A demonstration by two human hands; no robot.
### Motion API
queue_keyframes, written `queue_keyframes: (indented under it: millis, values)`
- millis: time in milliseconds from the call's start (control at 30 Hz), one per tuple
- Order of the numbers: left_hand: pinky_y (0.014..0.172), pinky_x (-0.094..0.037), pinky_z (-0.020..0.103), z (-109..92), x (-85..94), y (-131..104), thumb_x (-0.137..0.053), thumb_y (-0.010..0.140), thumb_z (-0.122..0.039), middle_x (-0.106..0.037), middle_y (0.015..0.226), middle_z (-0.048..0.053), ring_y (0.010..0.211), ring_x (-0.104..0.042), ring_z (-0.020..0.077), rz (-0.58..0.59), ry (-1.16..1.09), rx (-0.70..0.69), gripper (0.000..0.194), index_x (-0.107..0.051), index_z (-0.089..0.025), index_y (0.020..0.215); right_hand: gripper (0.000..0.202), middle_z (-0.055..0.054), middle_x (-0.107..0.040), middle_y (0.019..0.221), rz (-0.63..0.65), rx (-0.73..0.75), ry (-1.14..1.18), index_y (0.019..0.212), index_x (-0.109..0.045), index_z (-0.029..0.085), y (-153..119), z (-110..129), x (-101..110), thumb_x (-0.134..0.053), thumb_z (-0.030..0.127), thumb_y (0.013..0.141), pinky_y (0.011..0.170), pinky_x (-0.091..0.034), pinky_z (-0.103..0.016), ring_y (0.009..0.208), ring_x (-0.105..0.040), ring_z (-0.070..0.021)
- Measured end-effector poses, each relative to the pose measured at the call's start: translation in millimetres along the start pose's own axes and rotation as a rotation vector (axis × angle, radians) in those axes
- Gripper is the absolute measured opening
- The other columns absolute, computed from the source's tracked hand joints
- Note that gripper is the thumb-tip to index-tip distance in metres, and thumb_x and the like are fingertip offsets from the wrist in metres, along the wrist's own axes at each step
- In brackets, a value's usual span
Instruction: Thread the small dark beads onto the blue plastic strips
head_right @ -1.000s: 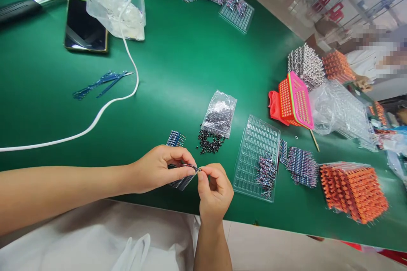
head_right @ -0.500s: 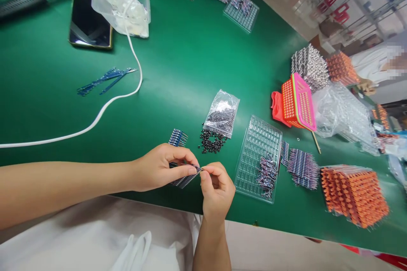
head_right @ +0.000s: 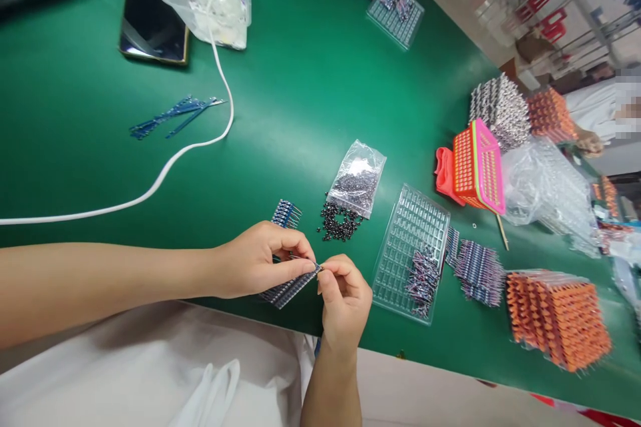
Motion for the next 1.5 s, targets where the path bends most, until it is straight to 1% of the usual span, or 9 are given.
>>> queue_keyframes:
  millis: [167, 333, 500, 600, 733, 833, 967, 1133, 1500]
  values:
    - [0.052, -0.040, 0.019, -3.7, 1.8, -1.1, -0.060, 0.084, -0.028, -0.069, 0.067, 0.001, 0.059, -0.056, 0.0103, -0.006, 0.016, -0.005, 0.020, -0.072, -0.012, 0.080, 0.003, 0.001, -0.059, 0.075, 0.000, 0.010, -0.021, 0.084, -0.072, 0.022, -0.6, 1.5, -0.4, -0.074, 0.025, 0.084, 0.054, -0.038, -0.023, 0.064, -0.052, -0.0103]
    - [0.053, -0.041, 0.020, -4.3, 2.8, -1.1, -0.058, 0.085, -0.030, -0.071, 0.069, 0.003, 0.062, -0.058, 0.0123, 0.023, 0.049, -0.006, 0.022, -0.072, -0.013, 0.080, 0.006, 0.000, -0.058, 0.074, 0.017, -0.007, -0.045, 0.083, -0.072, 0.022, 0.0, 2.4, 0.5, -0.074, 0.027, 0.084, 0.054, -0.038, -0.024, 0.063, -0.051, -0.0108]
    - [0.056, -0.042, 0.023, -0.7, 3.6, -0.2, -0.055, 0.086, -0.031, -0.072, 0.072, 0.005, 0.066, -0.062, 0.0154, 0.066, 0.113, -0.013, 0.024, -0.072, -0.014, 0.080, 0.006, 0.002, -0.055, 0.070, 0.093, -0.062, -0.002, 0.082, -0.072, 0.022, 1.2, 2.0, 1.7, -0.074, 0.028, 0.084, 0.053, -0.038, -0.023, 0.061, -0.050, -0.0107]
    - [0.061, -0.043, 0.025, 1.3, 3.9, 0.3, -0.053, 0.088, -0.032, -0.072, 0.073, 0.005, 0.067, -0.062, 0.0158, 0.096, 0.122, -0.031, 0.026, -0.073, -0.015, 0.083, 0.005, 0.002, -0.055, 0.071, 0.128, -0.093, 0.059, 0.083, -0.073, 0.023, 2.2, 2.1, 2.2, -0.075, 0.027, 0.083, 0.052, -0.038, -0.022, 0.060, -0.050, -0.0095]
    - [0.061, -0.042, 0.024, 0.0, 4.8, 0.7, -0.053, 0.088, -0.032, -0.071, 0.072, 0.005, 0.066, -0.061, 0.0154, 0.125, 0.133, -0.048, 0.027, -0.073, -0.015, 0.085, 0.009, 0.003, -0.056, 0.069, 0.159, -0.137, 0.113, 0.082, -0.073, 0.022, 3.9, 3.9, 2.1, -0.077, 0.030, 0.081, 0.050, -0.040, -0.021, 0.056, -0.051, -0.0082]
    - [0.058, -0.040, 0.023, -3.0, 5.4, 0.8, -0.053, 0.087, -0.029, -0.069, 0.070, 0.003, 0.064, -0.058, 0.0143, 0.158, 0.122, -0.033, 0.025, -0.072, -0.014, 0.082, 0.015, 0.003, -0.058, 0.069, 0.193, -0.209, 0.153, 0.079, -0.072, 0.022, 4.3, 4.7, 1.9, -0.080, 0.034, 0.078, 0.048, -0.042, -0.020, 0.053, -0.053, -0.0078]
    - [0.055, -0.038, 0.021, -4.1, 4.9, 1.4, -0.056, 0.084, -0.029, -0.066, 0.066, 0.002, 0.060, -0.054, 0.0123, 0.192, 0.077, 0.018, 0.022, -0.071, -0.014, 0.078, 0.022, 0.001, -0.063, 0.071, 0.201, -0.284, 0.123, 0.077, -0.070, 0.020, 3.4, 2.4, 4.2, -0.083, 0.038, 0.075, 0.048, -0.050, -0.023, 0.053, -0.059, -0.0105]
    - [0.053, -0.036, 0.021, -1.0, 2.8, 2.7, -0.057, 0.084, -0.028, -0.068, 0.066, 0.002, 0.059, -0.054, 0.0119, 0.203, 0.071, 0.036, 0.022, -0.071, -0.014, 0.076, 0.016, 0.001, -0.066, 0.073, 0.227, -0.292, 0.138, 0.079, -0.070, 0.020, 2.0, -2.2, 6.6, -0.081, 0.032, 0.079, 0.053, -0.056, -0.027, 0.056, -0.064, -0.0130]
    - [0.053, -0.035, 0.022, 7.4, 0.1, 3.3, -0.057, 0.086, -0.026, -0.070, 0.068, 0.003, 0.060, -0.057, 0.0123, 0.216, 0.103, 0.030, 0.022, -0.072, -0.015, 0.076, 0.014, 0.001, -0.068, 0.073, 0.284, -0.320, 0.186, 0.080, -0.069, 0.021, 3.1, -5.5, 6.3, -0.081, 0.028, 0.079, 0.053, -0.054, -0.027, 0.055, -0.063, -0.0122]
Point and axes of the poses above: each hand's wrist, its own y-axis towards the middle knuckle, its own x-axis out of the back of the hand, z = x × y, the point moved 2 cm from there along y, towards the middle knuckle
